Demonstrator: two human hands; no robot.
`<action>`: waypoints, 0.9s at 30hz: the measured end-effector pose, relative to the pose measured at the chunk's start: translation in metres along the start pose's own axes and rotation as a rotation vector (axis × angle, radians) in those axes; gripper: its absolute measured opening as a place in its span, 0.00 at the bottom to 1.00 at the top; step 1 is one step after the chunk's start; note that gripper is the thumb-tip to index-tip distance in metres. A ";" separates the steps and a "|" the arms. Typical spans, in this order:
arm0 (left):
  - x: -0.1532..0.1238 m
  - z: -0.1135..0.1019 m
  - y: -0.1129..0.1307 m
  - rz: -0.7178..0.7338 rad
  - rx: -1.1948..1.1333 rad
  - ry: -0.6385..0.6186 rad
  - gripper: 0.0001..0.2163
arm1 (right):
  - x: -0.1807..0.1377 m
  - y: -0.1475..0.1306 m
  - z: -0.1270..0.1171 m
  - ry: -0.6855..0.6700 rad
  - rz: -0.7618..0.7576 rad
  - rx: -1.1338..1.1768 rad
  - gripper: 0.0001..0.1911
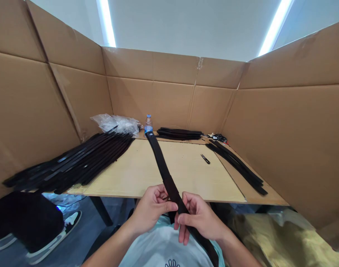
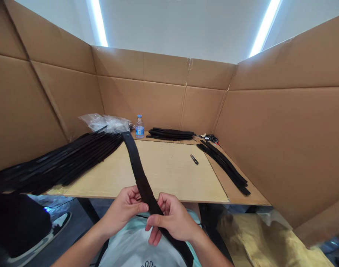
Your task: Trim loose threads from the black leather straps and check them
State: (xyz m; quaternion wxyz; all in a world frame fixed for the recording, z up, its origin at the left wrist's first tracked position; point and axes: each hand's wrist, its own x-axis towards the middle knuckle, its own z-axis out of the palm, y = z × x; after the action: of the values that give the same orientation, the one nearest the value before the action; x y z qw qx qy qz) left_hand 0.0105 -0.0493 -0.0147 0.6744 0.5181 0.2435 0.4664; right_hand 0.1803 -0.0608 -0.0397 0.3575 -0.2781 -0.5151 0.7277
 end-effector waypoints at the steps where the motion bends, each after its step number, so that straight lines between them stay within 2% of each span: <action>1: 0.000 0.000 0.000 -0.006 0.004 0.007 0.13 | -0.001 0.000 0.000 -0.002 0.016 -0.006 0.27; 4: 0.000 -0.001 0.000 -0.023 0.033 0.042 0.13 | -0.003 -0.003 0.000 0.019 0.022 -0.059 0.29; 8: 0.002 -0.007 -0.005 -0.025 0.105 0.149 0.16 | -0.004 -0.006 0.002 0.080 -0.121 -0.101 0.24; 11: 0.002 -0.009 -0.007 0.022 0.168 0.251 0.19 | -0.003 -0.009 0.003 0.107 -0.194 -0.083 0.22; 15: 0.001 -0.004 -0.007 0.101 0.252 0.350 0.17 | -0.001 -0.007 0.003 0.163 -0.221 -0.065 0.20; 17: 0.000 -0.001 -0.007 0.097 0.242 0.338 0.15 | 0.000 -0.005 0.002 0.190 -0.238 -0.063 0.18; 19: -0.001 0.001 -0.006 0.074 0.217 0.301 0.15 | 0.001 -0.002 0.001 0.197 -0.242 -0.069 0.19; 22: -0.001 0.002 -0.005 0.047 0.164 0.258 0.17 | 0.002 0.001 0.001 0.179 -0.217 -0.088 0.19; 27: -0.003 0.005 -0.001 0.029 0.116 0.180 0.13 | 0.001 0.001 0.005 0.144 -0.169 -0.098 0.21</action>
State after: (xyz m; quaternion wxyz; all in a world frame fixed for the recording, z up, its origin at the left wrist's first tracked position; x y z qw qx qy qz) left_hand 0.0137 -0.0544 -0.0139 0.6118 0.5158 0.3220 0.5059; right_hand 0.1756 -0.0630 -0.0388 0.4397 -0.3022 -0.5447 0.6470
